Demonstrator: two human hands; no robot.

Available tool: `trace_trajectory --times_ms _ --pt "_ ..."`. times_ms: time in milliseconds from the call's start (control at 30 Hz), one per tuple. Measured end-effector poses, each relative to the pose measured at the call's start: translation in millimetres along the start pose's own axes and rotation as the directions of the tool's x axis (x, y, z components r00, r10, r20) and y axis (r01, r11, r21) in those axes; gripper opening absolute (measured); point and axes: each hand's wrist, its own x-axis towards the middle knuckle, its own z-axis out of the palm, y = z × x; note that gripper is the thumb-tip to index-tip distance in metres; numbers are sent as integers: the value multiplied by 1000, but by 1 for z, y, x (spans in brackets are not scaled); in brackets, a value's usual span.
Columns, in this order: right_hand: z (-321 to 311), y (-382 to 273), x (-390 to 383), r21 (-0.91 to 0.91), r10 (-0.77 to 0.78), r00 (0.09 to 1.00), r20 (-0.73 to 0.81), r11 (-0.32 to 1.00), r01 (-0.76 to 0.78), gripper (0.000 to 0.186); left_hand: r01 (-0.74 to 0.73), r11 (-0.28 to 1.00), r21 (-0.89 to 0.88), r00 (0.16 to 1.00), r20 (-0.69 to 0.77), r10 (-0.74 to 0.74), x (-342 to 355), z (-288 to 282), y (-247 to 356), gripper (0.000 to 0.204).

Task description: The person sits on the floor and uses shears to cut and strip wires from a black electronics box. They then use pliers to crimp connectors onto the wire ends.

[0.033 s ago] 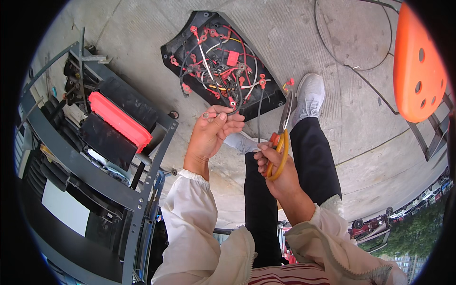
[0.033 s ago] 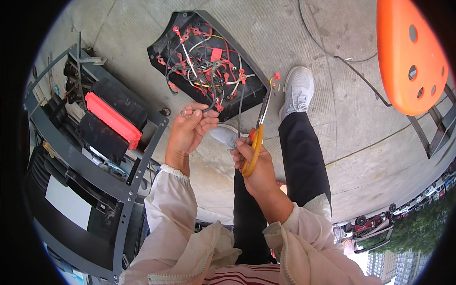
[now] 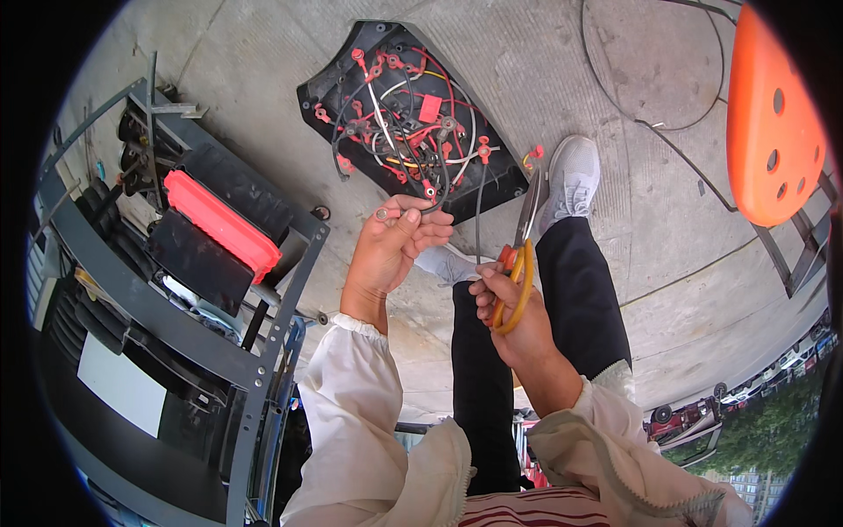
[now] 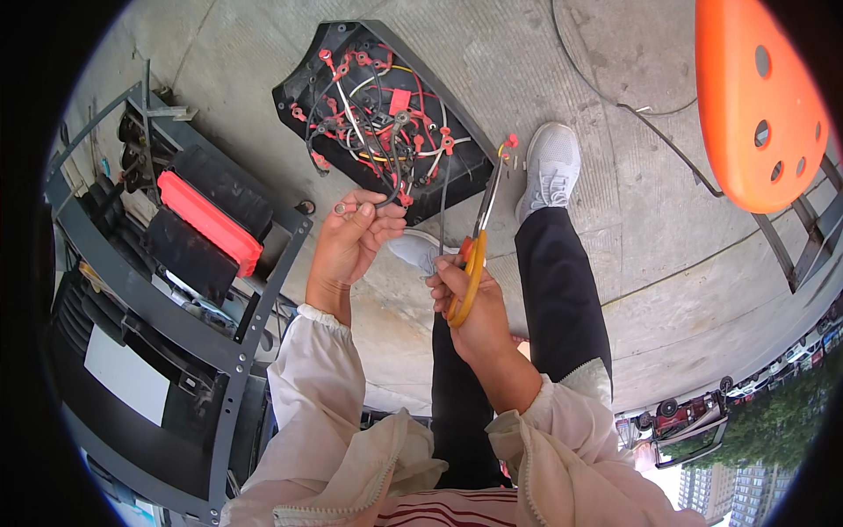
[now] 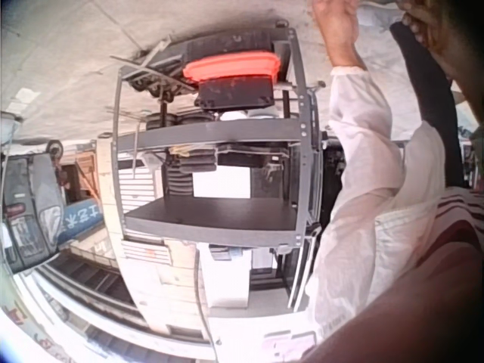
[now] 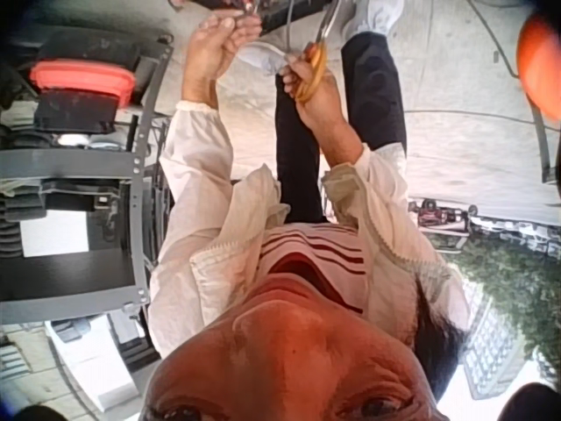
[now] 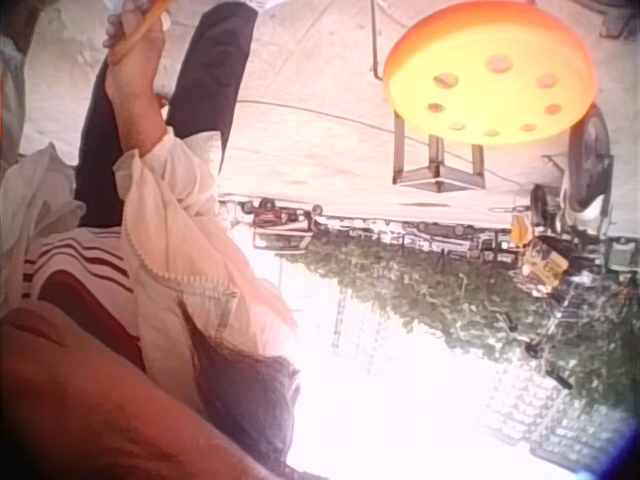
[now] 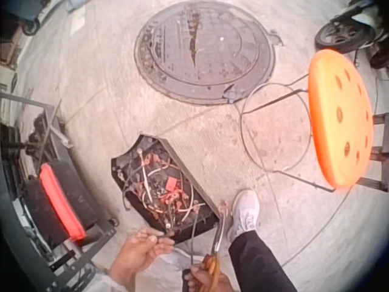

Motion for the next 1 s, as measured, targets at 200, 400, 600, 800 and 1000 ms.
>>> trace_trajectory --times_ms 200,400,600,800,1000 --pt "1 0 1 13 -6 1000 -4 1000 6 13 14 1000 2 1000 21 -14 2 1 1 18" --pt "1 0 1 20 5 1000 -16 1000 -5 13 13 999 37 999 29 -15 6 2 2 18" --pt "0 1 3 28 17 1000 -11 999 -16 12 35 992 120 999 14 -37 10 6 -1 21" --pt "1 1 3 31 19 1000 -15 999 -19 11 27 981 192 1000 -21 -24 13 4 -6 20" --pt "2 2 3 21 18 1000 -15 1000 -17 12 -7 969 246 997 -76 27 13 2 -10 18"
